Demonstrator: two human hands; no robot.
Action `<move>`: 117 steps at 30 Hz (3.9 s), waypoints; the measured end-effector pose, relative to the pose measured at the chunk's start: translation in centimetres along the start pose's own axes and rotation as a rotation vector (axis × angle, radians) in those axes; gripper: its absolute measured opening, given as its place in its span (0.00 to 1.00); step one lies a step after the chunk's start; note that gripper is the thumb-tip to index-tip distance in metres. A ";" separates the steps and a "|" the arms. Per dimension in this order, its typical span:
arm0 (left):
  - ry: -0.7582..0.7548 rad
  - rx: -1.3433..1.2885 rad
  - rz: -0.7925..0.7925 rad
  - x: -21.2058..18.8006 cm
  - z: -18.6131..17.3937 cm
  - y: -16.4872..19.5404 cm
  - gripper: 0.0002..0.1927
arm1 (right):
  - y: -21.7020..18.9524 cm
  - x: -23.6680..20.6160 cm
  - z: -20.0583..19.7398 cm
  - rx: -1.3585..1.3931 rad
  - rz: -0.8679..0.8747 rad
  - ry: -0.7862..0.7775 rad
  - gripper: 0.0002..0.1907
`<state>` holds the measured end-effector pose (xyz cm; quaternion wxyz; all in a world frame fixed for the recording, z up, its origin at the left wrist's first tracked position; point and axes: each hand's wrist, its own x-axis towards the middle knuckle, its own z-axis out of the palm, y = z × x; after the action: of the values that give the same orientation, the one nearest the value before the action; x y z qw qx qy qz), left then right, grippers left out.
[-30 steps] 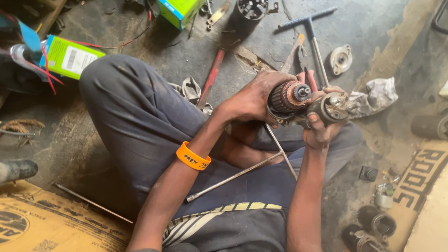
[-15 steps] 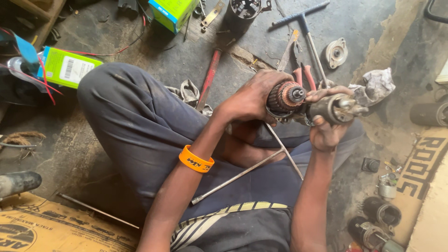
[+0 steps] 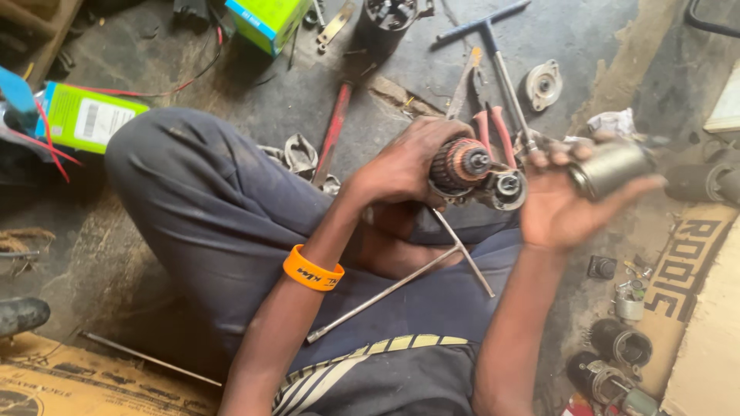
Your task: The person sits on the floor and uses a T-handle wrench to loosen a nut on a motor component. They remove the nut and disassemble the motor, then wipe the rotor and commutator with a cloth.
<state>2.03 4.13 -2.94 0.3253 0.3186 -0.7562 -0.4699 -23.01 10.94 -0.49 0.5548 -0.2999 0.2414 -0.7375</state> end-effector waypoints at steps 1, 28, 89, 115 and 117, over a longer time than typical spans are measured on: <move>-0.009 -0.002 0.000 0.1 0.0 0.0 0.52 | 0.2 0.1 -0.3 0.043 0.041 0.047 0.31; -0.032 0.046 0.008 0.4 -0.2 0.7 0.51 | 2.1 12.4 -1.2 -1.122 -0.073 0.194 0.34; -0.066 0.043 0.084 0.3 -0.3 0.2 0.51 | 3.8 11.8 -3.6 -1.784 0.008 0.048 0.12; -0.045 0.026 0.097 0.3 -0.2 0.5 0.49 | -5.3 2.0 5.7 -1.701 -0.119 -0.792 0.20; -0.040 0.022 0.104 0.3 -0.2 0.4 0.49 | -6.0 1.8 6.2 -1.697 -0.114 -0.836 0.20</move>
<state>1.94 3.94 -2.49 0.3306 0.2728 -0.7833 -0.4503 -23.07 10.69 8.32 0.1561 -0.8545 0.4636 -0.1745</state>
